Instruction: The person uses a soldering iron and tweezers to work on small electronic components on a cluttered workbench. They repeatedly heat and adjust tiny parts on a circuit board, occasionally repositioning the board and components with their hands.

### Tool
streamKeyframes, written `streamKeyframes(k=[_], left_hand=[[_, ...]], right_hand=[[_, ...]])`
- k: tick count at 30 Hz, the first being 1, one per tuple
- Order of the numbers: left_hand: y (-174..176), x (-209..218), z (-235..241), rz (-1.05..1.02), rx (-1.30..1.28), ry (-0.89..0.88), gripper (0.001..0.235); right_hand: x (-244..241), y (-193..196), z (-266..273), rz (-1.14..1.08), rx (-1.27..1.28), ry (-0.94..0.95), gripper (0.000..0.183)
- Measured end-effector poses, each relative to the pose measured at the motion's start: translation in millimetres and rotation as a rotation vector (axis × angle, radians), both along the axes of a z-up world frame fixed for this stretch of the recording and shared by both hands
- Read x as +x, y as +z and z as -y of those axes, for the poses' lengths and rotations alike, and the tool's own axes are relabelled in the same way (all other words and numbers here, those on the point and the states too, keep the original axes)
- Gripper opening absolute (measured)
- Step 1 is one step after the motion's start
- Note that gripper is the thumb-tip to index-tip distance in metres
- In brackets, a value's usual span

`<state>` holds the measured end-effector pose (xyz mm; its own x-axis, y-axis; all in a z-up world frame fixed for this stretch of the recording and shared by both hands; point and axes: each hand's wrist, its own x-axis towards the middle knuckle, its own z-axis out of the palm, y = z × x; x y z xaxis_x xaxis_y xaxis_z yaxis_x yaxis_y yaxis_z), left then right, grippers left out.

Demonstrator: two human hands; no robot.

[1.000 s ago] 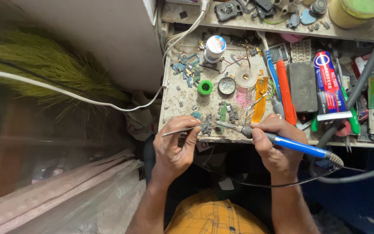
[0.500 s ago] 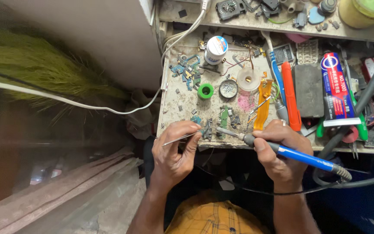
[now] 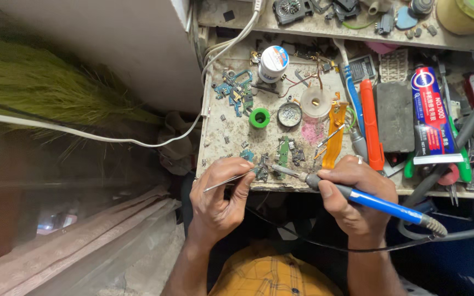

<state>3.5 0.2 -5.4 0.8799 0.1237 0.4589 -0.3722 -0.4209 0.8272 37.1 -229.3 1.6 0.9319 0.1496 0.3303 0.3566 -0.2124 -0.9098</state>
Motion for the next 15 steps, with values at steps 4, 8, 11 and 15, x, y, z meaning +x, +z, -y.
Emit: streamKeyframes(k=[4,8,11,15], left_hand=[[-1.2,0.7,0.1,0.017,-0.007,0.008,0.023],[-2.2,0.3,0.3,0.015,-0.030,0.003,0.024],[-2.0,0.9,-0.3,0.020,-0.050,0.001,0.024],[-3.7,-0.2,-1.1,0.011,-0.047,0.007,0.024]], right_hand=[[-2.6,-3.2,0.3,0.007,0.021,-0.048,0.009],[-4.1,-6.6,1.7,0.021,0.067,-0.045,0.010],[-3.1,-6.8,0.7,0.023,0.076,-0.053,0.011],[-5.9,-6.0,0.1,0.015,0.081,-0.068,0.012]])
